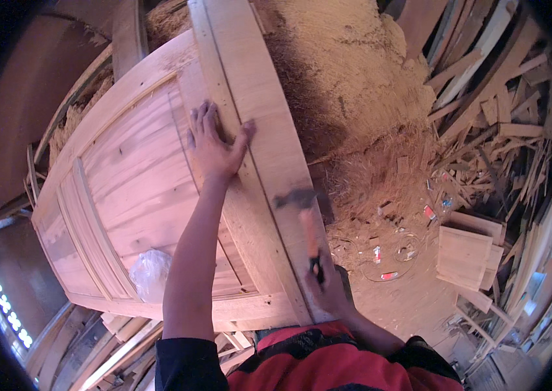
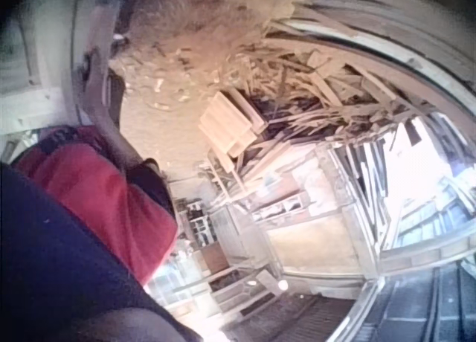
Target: The person assembles a wooden door by positioning wooden panels and slats into the frame and securing them using a hammer and a chisel.
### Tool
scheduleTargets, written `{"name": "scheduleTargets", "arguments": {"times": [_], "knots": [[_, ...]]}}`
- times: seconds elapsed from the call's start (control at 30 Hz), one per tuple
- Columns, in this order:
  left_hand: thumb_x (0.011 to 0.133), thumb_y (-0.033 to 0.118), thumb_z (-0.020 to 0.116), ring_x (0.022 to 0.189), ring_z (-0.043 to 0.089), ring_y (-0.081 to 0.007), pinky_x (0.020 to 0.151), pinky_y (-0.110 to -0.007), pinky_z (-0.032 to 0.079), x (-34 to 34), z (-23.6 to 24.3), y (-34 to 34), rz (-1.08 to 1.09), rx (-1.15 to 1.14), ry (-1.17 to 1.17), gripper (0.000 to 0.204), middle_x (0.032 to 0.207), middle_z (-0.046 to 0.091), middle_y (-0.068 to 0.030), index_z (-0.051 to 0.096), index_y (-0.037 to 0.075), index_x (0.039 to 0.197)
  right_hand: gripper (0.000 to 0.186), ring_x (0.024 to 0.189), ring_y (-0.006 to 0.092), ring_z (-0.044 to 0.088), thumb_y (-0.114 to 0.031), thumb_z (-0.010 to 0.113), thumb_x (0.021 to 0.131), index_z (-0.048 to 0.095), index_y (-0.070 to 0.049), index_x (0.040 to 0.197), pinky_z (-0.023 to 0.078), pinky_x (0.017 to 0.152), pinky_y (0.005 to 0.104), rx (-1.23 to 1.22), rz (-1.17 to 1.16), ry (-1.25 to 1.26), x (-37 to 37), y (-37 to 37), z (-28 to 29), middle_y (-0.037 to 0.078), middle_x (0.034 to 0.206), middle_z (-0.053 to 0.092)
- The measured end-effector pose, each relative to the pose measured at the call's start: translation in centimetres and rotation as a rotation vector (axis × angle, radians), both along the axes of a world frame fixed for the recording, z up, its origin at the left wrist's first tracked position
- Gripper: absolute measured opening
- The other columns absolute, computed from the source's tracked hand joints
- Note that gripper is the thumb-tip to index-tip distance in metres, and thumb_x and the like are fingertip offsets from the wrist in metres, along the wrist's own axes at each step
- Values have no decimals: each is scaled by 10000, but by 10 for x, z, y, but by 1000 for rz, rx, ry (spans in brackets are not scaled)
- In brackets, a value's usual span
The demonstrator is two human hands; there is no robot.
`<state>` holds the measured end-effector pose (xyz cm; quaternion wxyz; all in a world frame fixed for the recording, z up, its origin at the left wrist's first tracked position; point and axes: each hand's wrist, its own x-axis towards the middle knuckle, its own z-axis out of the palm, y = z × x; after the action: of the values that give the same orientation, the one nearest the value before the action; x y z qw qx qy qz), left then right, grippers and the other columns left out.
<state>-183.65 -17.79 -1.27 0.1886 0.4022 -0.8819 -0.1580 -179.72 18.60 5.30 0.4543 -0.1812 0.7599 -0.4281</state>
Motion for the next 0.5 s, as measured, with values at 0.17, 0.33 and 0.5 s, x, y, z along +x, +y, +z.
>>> {"name": "scheduleTargets", "arguments": {"times": [0.17,0.33,0.5], "knots": [[815,538,683,1435,312,-364,1147,-571,203,4,-6,-1,-22,-15,30,796,1494,434,-152,449,63,1410,639,757,383,661,-254,576,949,285,-61,1484,536,731,459,-66,352,-402,51,14,10,243,899,635],[844,510,664,1425,330,-368,1146,-511,258,6,-21,-3,-72,-66,38,776,1489,439,-160,445,28,1412,709,840,420,655,-188,552,944,160,9,1501,536,729,501,-187,371,-373,136,-33,-9,315,1042,608],[867,526,646,1348,422,-391,1123,-477,313,20,-41,-24,-89,-37,184,756,1420,480,-245,506,-38,1349,749,768,397,646,-233,558,944,135,10,1512,551,713,505,-189,423,-292,198,-74,-27,274,1001,588]]}}
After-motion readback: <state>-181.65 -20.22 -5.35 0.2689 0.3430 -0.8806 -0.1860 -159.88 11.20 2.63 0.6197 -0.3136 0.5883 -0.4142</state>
